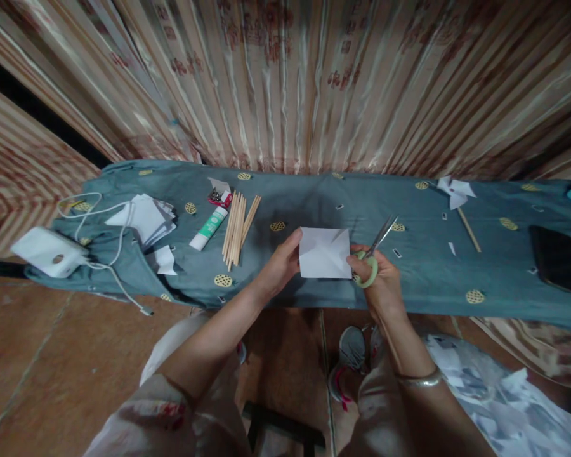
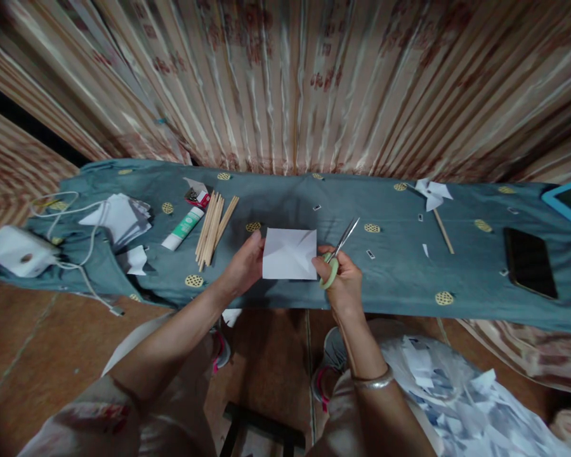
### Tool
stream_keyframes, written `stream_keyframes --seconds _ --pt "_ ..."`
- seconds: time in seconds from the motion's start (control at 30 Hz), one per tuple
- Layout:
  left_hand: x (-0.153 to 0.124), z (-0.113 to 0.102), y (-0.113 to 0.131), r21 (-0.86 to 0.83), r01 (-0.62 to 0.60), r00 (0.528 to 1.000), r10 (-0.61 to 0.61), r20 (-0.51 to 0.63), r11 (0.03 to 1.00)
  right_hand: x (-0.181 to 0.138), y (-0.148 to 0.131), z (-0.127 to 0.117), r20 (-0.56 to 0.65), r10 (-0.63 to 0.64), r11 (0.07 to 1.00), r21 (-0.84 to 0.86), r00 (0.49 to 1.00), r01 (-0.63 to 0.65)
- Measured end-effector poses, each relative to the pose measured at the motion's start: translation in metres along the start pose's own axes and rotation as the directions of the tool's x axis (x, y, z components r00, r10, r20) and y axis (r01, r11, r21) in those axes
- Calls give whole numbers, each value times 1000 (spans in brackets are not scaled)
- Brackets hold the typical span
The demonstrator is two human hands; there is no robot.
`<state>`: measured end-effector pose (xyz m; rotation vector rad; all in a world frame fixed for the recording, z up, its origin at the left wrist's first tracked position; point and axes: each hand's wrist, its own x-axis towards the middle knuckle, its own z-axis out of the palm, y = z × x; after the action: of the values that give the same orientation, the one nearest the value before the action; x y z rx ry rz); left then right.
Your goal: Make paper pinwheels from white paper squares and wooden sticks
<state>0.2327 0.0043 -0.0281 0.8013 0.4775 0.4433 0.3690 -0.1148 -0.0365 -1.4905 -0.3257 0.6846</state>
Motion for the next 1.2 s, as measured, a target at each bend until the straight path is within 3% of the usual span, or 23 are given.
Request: stream_keyframes --seconds 0.1,0.33,0.57,0.83,1.0,1.2 --pt "-8 10 -3 0 -11 1000 11 28 1000 1 2 1 -35 -16 998 54 999 18" --pt "-11 20 -23 179 -97 980 125 -153 979 2 -1 11 -81 -43 994 96 996 51" --pt "-3 15 -25 226 -119 930 188 -315 967 -3 4 18 0 -62 997 43 998 62" --pt "-1 12 -13 238 -178 917 249 -311 955 -13 5 24 88 -50 997 -51 995 55" --pt "7 3 0 259 -288 863 367 -348 922 -25 4 24 213 1 994 -108 977 23" --pt "15 -4 8 257 -317 843 396 -364 913 -39 5 19 463 134 981 -190 876 -50"
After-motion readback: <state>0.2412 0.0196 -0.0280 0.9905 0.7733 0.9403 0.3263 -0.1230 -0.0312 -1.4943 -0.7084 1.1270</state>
